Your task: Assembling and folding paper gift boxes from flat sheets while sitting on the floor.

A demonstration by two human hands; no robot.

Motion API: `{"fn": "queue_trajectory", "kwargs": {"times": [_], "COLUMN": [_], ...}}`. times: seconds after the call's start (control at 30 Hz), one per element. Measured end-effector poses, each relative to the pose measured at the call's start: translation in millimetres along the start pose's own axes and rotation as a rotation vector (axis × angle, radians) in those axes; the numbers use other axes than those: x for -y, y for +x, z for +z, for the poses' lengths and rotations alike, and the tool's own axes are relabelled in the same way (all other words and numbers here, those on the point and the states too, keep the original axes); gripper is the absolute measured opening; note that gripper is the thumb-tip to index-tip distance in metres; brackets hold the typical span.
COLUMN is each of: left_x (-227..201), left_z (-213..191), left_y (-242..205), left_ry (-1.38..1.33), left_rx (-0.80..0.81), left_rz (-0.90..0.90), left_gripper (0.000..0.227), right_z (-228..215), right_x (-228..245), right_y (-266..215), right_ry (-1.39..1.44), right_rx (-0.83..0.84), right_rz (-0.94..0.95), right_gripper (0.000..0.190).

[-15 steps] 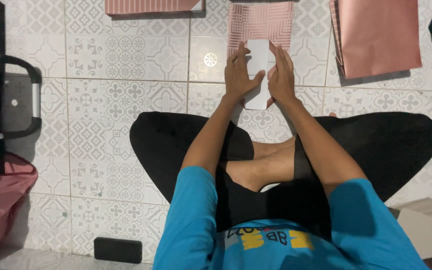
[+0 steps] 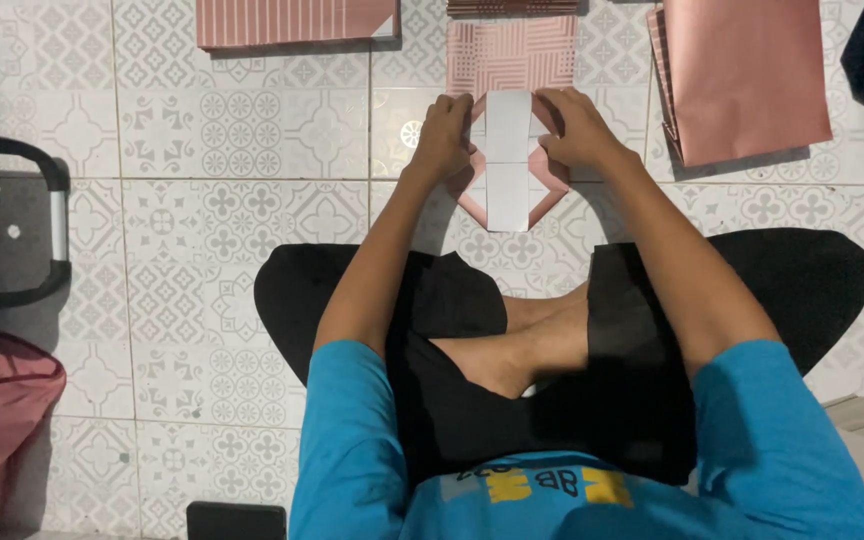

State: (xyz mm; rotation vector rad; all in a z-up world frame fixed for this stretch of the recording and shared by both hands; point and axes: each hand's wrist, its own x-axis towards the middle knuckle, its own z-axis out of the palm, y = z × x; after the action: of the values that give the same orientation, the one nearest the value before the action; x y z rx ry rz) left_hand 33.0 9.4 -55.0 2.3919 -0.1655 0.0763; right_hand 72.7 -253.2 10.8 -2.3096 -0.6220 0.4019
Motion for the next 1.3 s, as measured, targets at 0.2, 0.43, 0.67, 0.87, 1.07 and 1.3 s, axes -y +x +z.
{"fn": "queue_trajectory", "kwargs": {"times": [0.2,0.43,0.67,0.87,1.07,1.3], "left_x": [1.9,-44.3,-18.2,-14.8,-14.3,-29.6], "left_z": [-13.4,-48.9,-49.1,-32.7,-32.1,-45.2], "left_y": [1.2,-24.2,-52.1,-61.9,-56.9,-62.8], "left_ry": [-0.045,-0.036,0.313,0.407,0.302,0.166], "left_rx": [0.093,-0.064,0.003,0.018,0.139,0.167], "left_rz": [0.005,0.312,0.626,0.516,0.403,0.252], "left_gripper": [0.032,0.02,0.053,0.048,0.047,0.031], "right_z": [-18.2,-3.6,-1.6,5.2,50.7,54.6], "right_x": [15.4,8.1,-3.7,-21.9,-5.2,75.1], "right_y": [-6.2,-25.2,-54.9,-58.4,-27.3,-23.7], "right_ry": [0.075,-0.283,-0.592,-0.408,-0.412,-0.227], "right_rx": [-0.002,-0.159,-0.219,-0.038,-0.067,-0.01], "right_rz": [-0.196,-0.475,-0.693,-0.662,-0.702,-0.519], "right_gripper": [0.016,0.023,0.051,0.061,0.045,0.037]}}
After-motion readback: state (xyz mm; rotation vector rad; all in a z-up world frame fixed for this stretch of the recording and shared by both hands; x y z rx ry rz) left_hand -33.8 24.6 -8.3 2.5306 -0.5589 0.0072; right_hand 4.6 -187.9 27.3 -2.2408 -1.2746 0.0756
